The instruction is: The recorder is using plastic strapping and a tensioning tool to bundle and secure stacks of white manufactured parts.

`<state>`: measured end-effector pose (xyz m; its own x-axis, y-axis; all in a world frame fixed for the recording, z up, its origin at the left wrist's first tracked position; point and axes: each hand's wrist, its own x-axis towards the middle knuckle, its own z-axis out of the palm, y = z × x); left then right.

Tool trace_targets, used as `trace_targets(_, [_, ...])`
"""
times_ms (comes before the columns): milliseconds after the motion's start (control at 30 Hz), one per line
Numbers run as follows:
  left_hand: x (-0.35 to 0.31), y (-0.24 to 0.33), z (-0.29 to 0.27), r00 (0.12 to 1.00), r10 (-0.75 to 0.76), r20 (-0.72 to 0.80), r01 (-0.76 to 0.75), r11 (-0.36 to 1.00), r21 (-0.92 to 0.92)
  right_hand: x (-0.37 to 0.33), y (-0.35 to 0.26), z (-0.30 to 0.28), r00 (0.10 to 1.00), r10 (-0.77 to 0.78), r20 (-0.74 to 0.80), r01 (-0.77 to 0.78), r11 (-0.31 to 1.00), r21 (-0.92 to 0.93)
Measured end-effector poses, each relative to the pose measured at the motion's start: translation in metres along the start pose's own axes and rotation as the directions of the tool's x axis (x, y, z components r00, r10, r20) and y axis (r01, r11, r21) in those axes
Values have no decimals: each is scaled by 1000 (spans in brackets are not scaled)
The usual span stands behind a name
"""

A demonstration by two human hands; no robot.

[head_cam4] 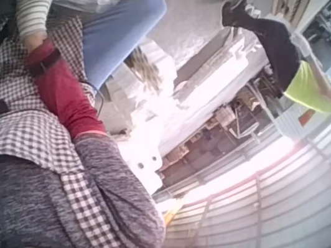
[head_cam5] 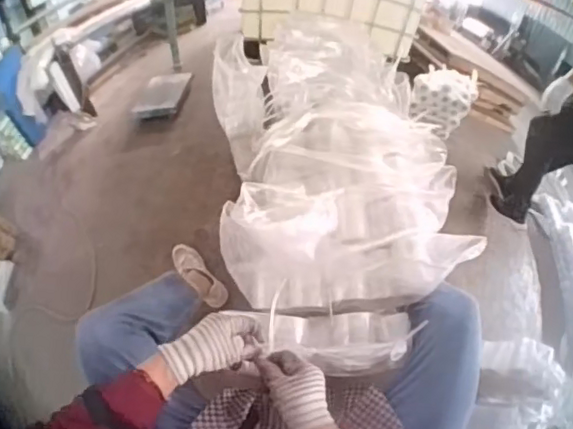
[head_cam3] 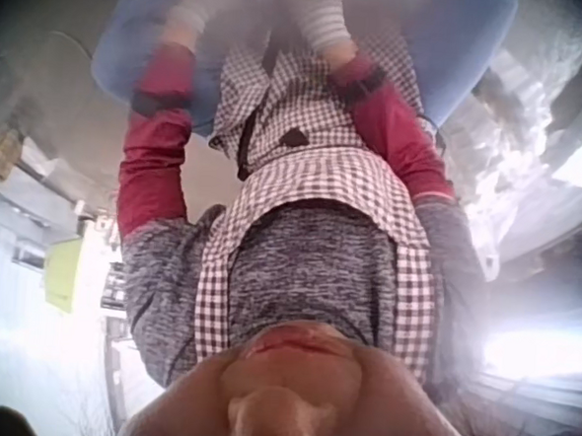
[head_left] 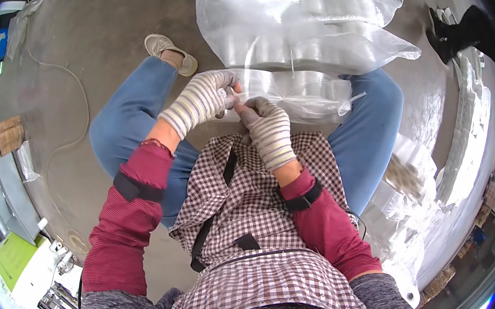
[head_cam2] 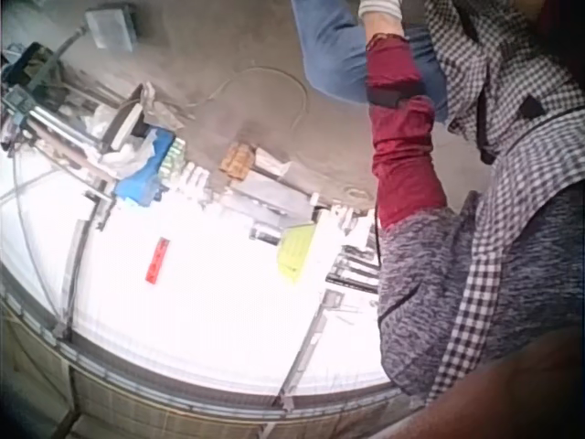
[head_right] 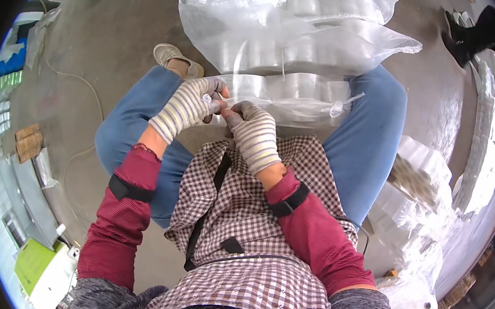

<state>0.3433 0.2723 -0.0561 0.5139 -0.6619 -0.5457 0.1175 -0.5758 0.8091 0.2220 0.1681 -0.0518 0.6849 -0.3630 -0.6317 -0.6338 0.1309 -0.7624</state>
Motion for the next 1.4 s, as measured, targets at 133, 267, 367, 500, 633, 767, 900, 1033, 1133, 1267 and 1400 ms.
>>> trace_targets(133, [9, 7, -15, 937, -161, 309, 195, 977, -84, -27, -15, 7, 944, 258, 208, -298, 935, 193])
trace_targets(267, [16, -2, -15, 906, -142, 398, 160, 987, -13, -39, -27, 8, 920, 180, 348, -237, 963, 130])
trace_targets(367, [11, -3, -6, 943, -136, 303, 120, 990, 70, -40, -27, -9, 901, -107, 421, 162, 982, -97])
trace_targets(500, [-6, -11, 11, 934, 292, -206, -223, 927, 301, 4, -31, -26, 867, -496, 39, 427, 701, -571])
trace_targets(633, [-7, -42, 39, 713, 570, -409, -254, 753, 607, 44, -7, -7, 830, -484, 276, 465, 328, -823])
trace_targets(767, [-4, -35, 48, 638, 553, -536, -200, 791, 579, 47, -4, -3, 859, -458, 229, 431, 407, -805])
trace_targets(900, [-10, -30, 50, 828, 17, -560, -58, 997, -55, 50, -2, 0, 876, -441, 194, 390, 414, -823])
trace_targets(1033, [-32, -4, 45, 863, 78, -499, -129, 989, -68, 51, 7, 4, 828, -549, 113, 409, 456, -791])
trace_targets(1133, [-28, -11, 23, 915, -182, -360, 38, 928, -371, 51, 12, 6, 767, -638, 64, 446, 460, -768])
trace_targets(1267, [-8, -1, -1, 954, -262, -146, 195, 912, -360, 50, 15, 8, 693, -721, 28, 488, 440, -754])
trace_targets(1400, [7, 9, -14, 913, -406, 45, 406, 889, -214, 51, 20, 6, 682, -728, 67, 525, 425, -737])
